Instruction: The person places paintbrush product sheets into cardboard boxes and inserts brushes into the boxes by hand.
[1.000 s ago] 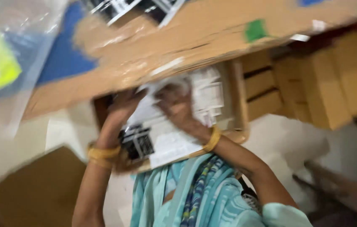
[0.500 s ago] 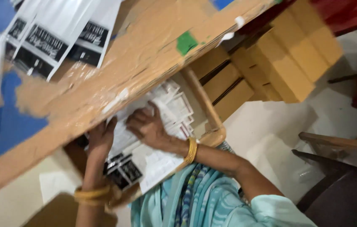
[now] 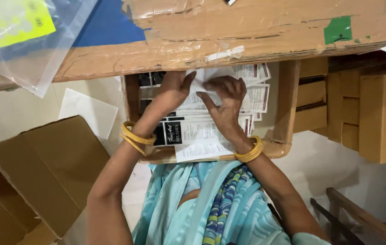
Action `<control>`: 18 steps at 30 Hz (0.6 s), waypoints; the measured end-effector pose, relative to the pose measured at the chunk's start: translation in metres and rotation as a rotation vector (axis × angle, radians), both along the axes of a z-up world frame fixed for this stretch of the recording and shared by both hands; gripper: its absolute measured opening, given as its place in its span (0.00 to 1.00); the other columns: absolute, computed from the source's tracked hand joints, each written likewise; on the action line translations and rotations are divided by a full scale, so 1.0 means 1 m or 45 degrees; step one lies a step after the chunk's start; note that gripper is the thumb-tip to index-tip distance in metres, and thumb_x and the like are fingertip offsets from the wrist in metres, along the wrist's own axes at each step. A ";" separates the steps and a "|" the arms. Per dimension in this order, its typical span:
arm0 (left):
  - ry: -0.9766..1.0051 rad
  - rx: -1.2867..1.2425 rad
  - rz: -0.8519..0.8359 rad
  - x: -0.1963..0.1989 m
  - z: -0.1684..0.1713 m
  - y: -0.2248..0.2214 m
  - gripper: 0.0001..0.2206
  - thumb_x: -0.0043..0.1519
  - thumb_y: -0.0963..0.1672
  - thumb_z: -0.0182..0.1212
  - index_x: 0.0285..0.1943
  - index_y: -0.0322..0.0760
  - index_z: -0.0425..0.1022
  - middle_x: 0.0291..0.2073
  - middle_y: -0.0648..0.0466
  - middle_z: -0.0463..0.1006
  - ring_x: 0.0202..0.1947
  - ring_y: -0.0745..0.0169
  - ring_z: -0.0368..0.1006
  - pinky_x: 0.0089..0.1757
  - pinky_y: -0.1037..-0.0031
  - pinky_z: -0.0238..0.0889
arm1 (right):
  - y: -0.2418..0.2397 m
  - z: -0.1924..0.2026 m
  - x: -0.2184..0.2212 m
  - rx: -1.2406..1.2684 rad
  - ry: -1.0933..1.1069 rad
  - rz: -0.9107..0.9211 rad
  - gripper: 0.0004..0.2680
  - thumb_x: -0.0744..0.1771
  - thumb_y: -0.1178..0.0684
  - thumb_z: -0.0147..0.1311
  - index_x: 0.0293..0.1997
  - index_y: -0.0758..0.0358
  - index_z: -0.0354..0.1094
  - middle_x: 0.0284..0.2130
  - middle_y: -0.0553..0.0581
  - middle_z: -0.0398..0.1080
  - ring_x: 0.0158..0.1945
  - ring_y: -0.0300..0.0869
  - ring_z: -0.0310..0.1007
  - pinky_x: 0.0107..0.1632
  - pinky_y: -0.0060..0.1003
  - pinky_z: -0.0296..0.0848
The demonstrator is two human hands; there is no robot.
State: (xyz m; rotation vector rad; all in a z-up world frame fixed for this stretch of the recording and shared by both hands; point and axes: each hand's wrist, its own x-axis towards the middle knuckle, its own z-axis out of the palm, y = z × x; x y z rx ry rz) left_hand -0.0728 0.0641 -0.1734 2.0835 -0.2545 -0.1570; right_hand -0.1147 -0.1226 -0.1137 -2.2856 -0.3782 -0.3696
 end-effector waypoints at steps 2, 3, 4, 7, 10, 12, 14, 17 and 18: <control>-0.115 0.119 0.011 -0.006 0.005 -0.006 0.13 0.69 0.42 0.58 0.60 0.30 0.71 0.54 0.34 0.77 0.57 0.31 0.69 0.56 0.54 0.63 | 0.002 -0.001 -0.003 0.004 -0.006 -0.017 0.10 0.63 0.52 0.70 0.44 0.60 0.77 0.42 0.53 0.75 0.53 0.48 0.69 0.65 0.53 0.56; -0.239 0.120 0.042 -0.008 0.008 -0.009 0.12 0.68 0.41 0.58 0.58 0.27 0.69 0.50 0.30 0.76 0.54 0.27 0.68 0.52 0.51 0.63 | 0.002 -0.002 -0.004 0.039 0.000 -0.029 0.09 0.63 0.54 0.71 0.43 0.60 0.77 0.41 0.53 0.75 0.52 0.47 0.69 0.64 0.52 0.57; -0.364 0.121 0.074 -0.011 0.011 -0.012 0.12 0.67 0.39 0.58 0.56 0.24 0.66 0.47 0.27 0.74 0.50 0.23 0.67 0.49 0.47 0.62 | 0.003 -0.002 -0.005 0.074 0.006 -0.040 0.09 0.62 0.55 0.71 0.42 0.60 0.77 0.40 0.52 0.75 0.52 0.47 0.70 0.63 0.50 0.57; -0.034 0.032 0.121 -0.013 0.023 -0.014 0.10 0.68 0.39 0.56 0.55 0.24 0.67 0.39 0.29 0.76 0.46 0.26 0.70 0.44 0.47 0.61 | 0.002 -0.005 -0.005 0.127 0.046 -0.049 0.08 0.62 0.57 0.71 0.41 0.60 0.76 0.39 0.53 0.75 0.49 0.48 0.69 0.59 0.46 0.60; -0.108 0.083 0.081 -0.013 0.017 -0.014 0.08 0.67 0.37 0.56 0.52 0.24 0.66 0.39 0.28 0.74 0.44 0.24 0.69 0.43 0.46 0.60 | 0.003 -0.004 -0.003 0.118 0.062 -0.059 0.08 0.62 0.57 0.71 0.39 0.61 0.75 0.38 0.54 0.74 0.48 0.49 0.69 0.58 0.46 0.60; -0.227 0.057 0.069 -0.010 0.017 -0.013 0.09 0.64 0.36 0.56 0.52 0.22 0.67 0.40 0.27 0.73 0.45 0.22 0.68 0.43 0.46 0.60 | 0.003 -0.005 -0.001 0.114 0.050 -0.049 0.07 0.62 0.58 0.70 0.38 0.61 0.75 0.38 0.53 0.74 0.47 0.48 0.69 0.59 0.47 0.60; -0.347 0.032 0.052 -0.005 0.015 -0.013 0.11 0.61 0.34 0.55 0.53 0.21 0.67 0.41 0.26 0.73 0.46 0.21 0.67 0.44 0.46 0.60 | 0.002 -0.007 0.001 0.111 0.037 -0.042 0.07 0.63 0.58 0.70 0.38 0.61 0.74 0.37 0.53 0.74 0.47 0.48 0.69 0.59 0.47 0.60; -0.302 0.206 0.078 -0.004 0.012 -0.013 0.11 0.63 0.35 0.58 0.53 0.23 0.69 0.42 0.28 0.74 0.46 0.24 0.68 0.46 0.47 0.62 | 0.002 -0.010 -0.001 0.066 0.025 -0.034 0.06 0.64 0.59 0.69 0.39 0.61 0.74 0.38 0.54 0.74 0.48 0.48 0.70 0.63 0.50 0.58; -0.319 0.132 0.074 -0.003 0.016 -0.011 0.11 0.62 0.35 0.57 0.53 0.25 0.71 0.43 0.30 0.75 0.47 0.24 0.69 0.46 0.48 0.62 | 0.002 -0.008 -0.001 0.060 0.035 -0.036 0.06 0.64 0.58 0.68 0.40 0.62 0.74 0.39 0.54 0.74 0.49 0.48 0.70 0.65 0.51 0.57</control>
